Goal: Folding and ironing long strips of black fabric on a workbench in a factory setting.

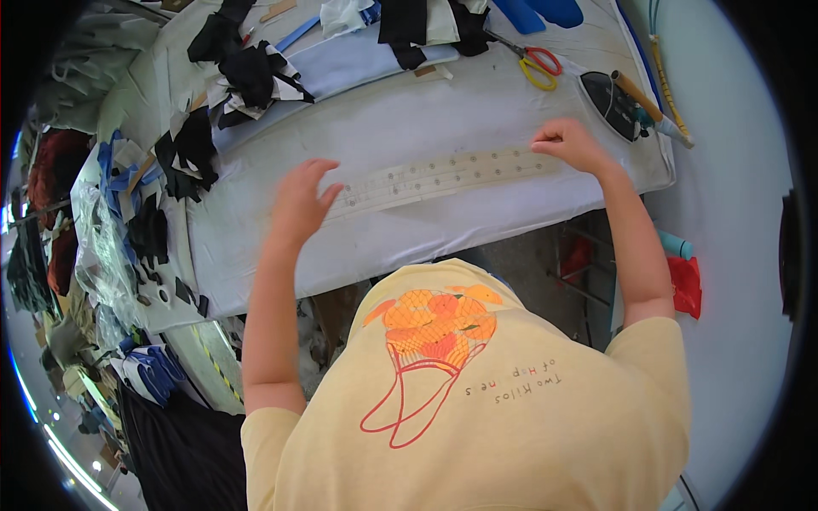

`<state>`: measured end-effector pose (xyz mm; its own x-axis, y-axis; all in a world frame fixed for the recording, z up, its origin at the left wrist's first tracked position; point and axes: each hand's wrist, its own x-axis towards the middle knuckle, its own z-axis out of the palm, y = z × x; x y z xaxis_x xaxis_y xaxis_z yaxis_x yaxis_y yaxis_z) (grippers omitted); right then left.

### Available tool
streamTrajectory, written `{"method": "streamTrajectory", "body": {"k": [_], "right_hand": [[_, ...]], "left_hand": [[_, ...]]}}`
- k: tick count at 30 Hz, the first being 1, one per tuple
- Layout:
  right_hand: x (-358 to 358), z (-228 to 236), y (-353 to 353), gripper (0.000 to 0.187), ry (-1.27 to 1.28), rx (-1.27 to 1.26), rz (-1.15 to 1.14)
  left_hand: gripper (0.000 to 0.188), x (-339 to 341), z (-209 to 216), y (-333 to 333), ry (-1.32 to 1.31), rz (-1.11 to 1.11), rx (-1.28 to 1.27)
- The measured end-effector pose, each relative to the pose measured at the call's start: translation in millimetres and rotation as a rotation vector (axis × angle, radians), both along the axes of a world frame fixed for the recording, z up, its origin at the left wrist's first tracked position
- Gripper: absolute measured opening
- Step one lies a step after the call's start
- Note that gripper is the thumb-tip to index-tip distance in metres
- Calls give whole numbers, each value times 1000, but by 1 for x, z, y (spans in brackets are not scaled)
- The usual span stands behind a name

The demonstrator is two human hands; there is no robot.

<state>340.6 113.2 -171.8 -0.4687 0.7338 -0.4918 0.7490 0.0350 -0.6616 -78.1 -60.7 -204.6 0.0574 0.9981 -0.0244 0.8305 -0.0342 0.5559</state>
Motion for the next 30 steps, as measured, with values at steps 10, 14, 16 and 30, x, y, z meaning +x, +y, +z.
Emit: {"method": "streamTrajectory", "body": {"k": [10,14,16,30], "right_hand": [[-26,151,-22,23,641,280,-119],[-29,99,-39,73,1237,-3,-259],[-71,81,-62,85,1144,-109,-152],[-87,41,-27,20,432,1180,-155]], "left_hand": [[22,135,132,93,-429,-307,-133],[22,134,178,122,-818,-226,-16],[23,129,203,127,-1028,-168,130],[14,-71,162,59,-1468,-472,66]]}}
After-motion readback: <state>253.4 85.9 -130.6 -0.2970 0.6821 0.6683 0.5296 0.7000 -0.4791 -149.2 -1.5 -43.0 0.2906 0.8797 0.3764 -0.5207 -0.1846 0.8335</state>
